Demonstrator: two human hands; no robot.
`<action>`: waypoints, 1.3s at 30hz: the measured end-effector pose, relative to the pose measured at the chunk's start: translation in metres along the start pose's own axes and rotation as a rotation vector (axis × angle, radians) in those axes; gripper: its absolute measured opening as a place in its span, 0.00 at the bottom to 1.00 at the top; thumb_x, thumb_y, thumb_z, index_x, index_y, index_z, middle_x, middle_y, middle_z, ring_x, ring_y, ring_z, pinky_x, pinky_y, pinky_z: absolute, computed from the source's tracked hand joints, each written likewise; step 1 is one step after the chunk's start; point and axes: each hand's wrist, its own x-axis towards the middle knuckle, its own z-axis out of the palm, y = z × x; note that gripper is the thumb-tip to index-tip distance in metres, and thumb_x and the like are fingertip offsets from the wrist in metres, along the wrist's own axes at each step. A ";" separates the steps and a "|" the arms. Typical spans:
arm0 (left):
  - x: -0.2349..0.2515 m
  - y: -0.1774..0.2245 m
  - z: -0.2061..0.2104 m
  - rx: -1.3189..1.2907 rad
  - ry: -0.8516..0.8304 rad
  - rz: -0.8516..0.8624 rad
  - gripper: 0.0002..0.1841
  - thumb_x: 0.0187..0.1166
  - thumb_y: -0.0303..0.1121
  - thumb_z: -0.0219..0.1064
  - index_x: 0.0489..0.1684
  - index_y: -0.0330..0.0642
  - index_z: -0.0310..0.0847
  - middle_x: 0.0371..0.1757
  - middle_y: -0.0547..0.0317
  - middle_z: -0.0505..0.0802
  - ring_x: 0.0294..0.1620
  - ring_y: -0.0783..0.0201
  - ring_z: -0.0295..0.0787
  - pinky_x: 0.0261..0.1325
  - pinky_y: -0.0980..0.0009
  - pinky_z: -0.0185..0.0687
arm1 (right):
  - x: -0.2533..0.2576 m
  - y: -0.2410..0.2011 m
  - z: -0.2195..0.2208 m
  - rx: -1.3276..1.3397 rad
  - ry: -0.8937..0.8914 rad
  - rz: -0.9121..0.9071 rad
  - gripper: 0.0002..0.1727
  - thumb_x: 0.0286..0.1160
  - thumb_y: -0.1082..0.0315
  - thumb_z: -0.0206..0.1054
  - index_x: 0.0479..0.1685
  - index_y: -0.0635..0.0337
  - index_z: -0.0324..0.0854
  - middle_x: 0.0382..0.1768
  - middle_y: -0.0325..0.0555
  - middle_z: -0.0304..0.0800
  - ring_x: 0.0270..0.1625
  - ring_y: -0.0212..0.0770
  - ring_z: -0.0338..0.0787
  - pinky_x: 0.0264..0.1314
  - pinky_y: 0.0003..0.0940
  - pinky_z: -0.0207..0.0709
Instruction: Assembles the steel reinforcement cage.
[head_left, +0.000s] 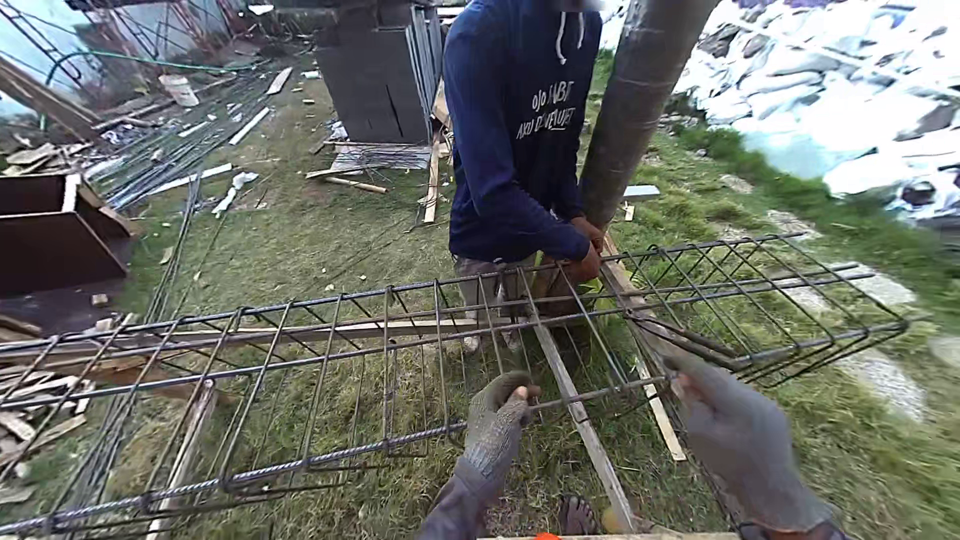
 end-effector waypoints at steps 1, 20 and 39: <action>0.000 -0.006 0.002 0.100 -0.015 -0.001 0.15 0.81 0.32 0.59 0.59 0.38 0.87 0.45 0.58 0.97 0.39 0.65 0.93 0.40 0.68 0.88 | 0.004 0.013 -0.008 -0.037 -0.001 0.002 0.23 0.77 0.67 0.50 0.61 0.56 0.90 0.45 0.52 0.96 0.42 0.52 0.96 0.39 0.59 0.87; 0.018 -0.106 0.079 1.221 0.167 0.329 0.22 0.72 0.46 0.75 0.59 0.43 0.91 0.53 0.52 0.97 0.58 0.49 0.93 0.76 0.46 0.75 | -0.069 0.074 0.015 0.233 -0.653 0.188 0.22 0.79 0.74 0.57 0.67 0.57 0.88 0.56 0.55 0.95 0.57 0.56 0.95 0.63 0.61 0.84; 0.018 -0.110 0.083 1.221 0.177 0.337 0.20 0.72 0.46 0.74 0.57 0.43 0.92 0.53 0.55 0.97 0.58 0.51 0.93 0.75 0.47 0.76 | -0.031 0.045 0.059 0.169 -0.952 0.169 0.23 0.85 0.65 0.54 0.76 0.42 0.81 0.48 0.51 0.96 0.51 0.56 0.95 0.57 0.61 0.83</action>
